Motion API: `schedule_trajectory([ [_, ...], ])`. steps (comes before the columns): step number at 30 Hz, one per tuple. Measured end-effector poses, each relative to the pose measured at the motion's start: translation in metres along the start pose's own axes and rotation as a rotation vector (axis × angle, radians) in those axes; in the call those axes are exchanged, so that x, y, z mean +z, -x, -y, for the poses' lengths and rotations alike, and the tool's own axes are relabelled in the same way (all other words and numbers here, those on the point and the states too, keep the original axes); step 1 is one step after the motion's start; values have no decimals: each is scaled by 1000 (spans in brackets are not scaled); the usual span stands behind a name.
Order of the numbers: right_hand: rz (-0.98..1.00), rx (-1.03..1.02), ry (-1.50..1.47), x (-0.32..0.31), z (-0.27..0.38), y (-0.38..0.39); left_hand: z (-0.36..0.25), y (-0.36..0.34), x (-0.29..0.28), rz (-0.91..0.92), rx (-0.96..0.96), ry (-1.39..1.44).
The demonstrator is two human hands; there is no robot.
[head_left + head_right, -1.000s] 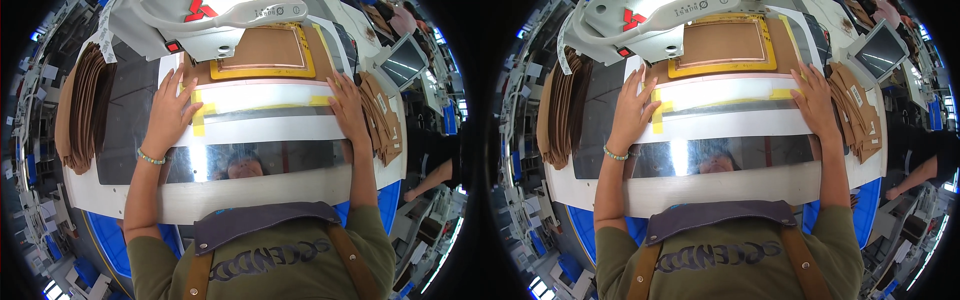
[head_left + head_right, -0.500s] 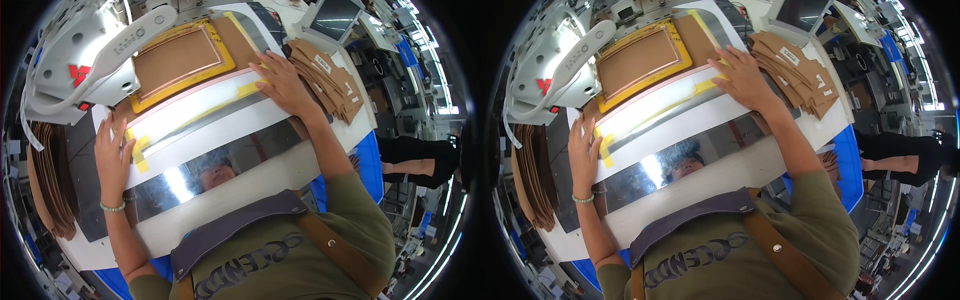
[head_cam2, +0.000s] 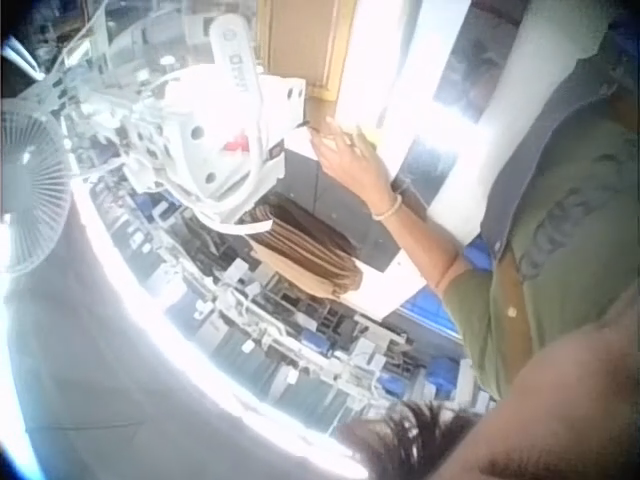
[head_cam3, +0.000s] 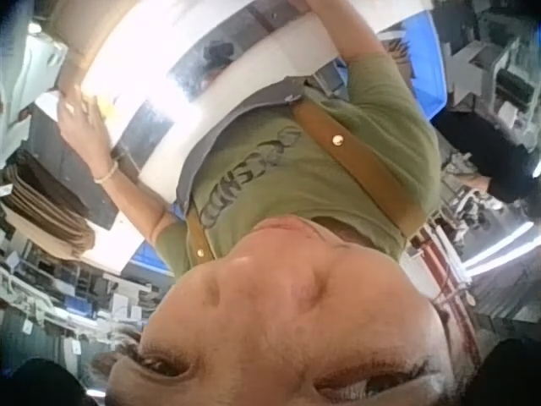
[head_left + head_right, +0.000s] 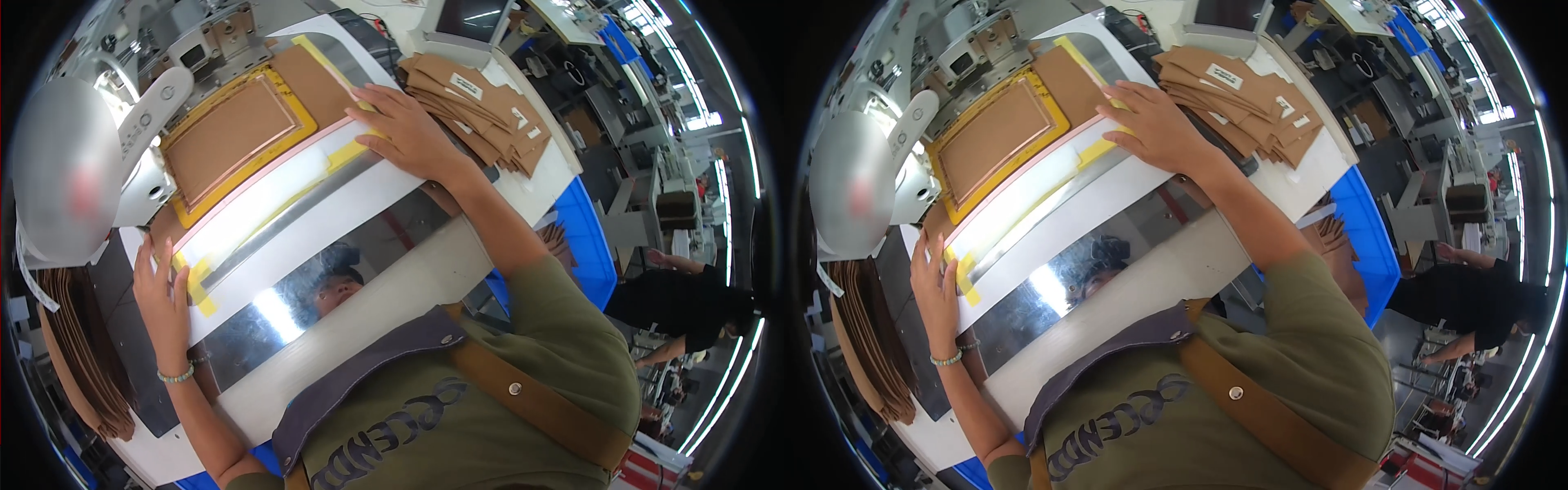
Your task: Sewing a small leather label or rectangular piece onto a larger leather item using an industrial sewing machine.
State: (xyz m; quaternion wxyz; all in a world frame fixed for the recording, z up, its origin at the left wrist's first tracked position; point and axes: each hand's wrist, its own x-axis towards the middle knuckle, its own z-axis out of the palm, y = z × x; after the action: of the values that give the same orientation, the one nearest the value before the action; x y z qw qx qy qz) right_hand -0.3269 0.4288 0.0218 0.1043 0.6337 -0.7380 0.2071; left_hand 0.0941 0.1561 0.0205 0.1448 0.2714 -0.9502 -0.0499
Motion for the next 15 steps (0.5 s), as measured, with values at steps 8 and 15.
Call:
schedule_trajectory([
  [8, -231, 671, 112, -90, -102, 21, 1, -2, 2, -26, 35, 25],
  [15, -124, 676, -128, -52, -176, 49, 4, 1, -4, -37, 83, 41],
])
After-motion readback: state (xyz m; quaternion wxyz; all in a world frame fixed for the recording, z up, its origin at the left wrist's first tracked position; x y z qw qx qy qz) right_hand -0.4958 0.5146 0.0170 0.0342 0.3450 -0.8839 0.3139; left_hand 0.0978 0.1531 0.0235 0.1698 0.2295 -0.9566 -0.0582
